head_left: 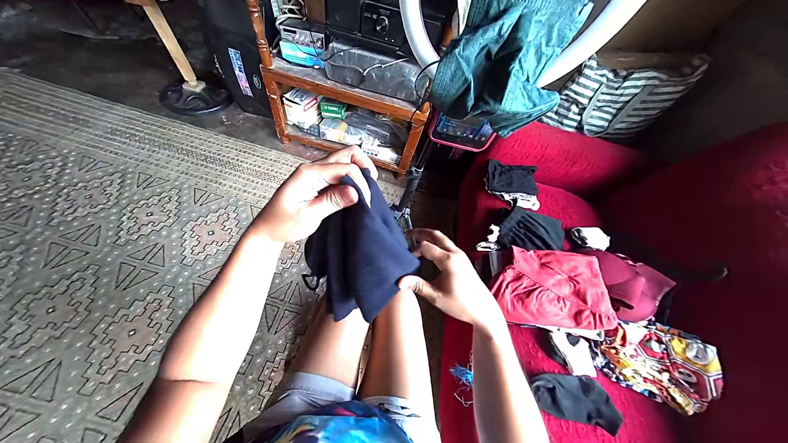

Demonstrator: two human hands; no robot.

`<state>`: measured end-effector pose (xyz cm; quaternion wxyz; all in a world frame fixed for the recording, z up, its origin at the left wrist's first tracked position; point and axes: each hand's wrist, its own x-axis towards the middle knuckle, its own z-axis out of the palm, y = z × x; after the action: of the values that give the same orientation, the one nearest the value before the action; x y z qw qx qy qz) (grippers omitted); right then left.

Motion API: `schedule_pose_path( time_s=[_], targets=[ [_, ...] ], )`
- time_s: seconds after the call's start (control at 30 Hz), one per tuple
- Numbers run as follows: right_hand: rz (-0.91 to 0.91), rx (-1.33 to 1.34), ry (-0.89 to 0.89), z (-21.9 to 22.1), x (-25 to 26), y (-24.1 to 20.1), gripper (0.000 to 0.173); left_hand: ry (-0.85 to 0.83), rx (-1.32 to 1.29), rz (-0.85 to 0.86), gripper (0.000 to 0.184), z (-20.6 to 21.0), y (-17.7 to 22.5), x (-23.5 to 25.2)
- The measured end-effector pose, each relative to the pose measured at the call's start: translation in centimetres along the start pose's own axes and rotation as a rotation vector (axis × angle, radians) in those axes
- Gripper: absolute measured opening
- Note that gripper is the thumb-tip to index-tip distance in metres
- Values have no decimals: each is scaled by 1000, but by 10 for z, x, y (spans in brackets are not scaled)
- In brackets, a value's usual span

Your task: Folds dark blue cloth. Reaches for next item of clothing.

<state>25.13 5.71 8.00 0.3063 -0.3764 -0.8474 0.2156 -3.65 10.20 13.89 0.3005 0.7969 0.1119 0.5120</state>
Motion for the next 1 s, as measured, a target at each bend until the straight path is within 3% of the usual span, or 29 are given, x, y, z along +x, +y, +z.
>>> schedule_pose_path(
  time_s=[0.1,0.27,0.47,0.6,0.77,1.0],
  targets=[
    [-87,150,-4,14,4,-12,61,-49,54,-19,31,2,2,1],
    [26,93,-23,34,1,-4,56,-65,39,-27,30,11,-1,2],
    [170,-69,237,-2,-11,9,37,56,200,-52,25,-6,-9,-7],
    [165,-163,391,-18,-17,5,21,152,240,-92,20,-5,-19,-9],
    [126,-145,470,-22,-24,2,20,176,266,-153,19,-6,-27,-15],
    [253,-257,466,-16,-8,23,14,183,326,-279,15,-4,-52,-18]
  ],
)
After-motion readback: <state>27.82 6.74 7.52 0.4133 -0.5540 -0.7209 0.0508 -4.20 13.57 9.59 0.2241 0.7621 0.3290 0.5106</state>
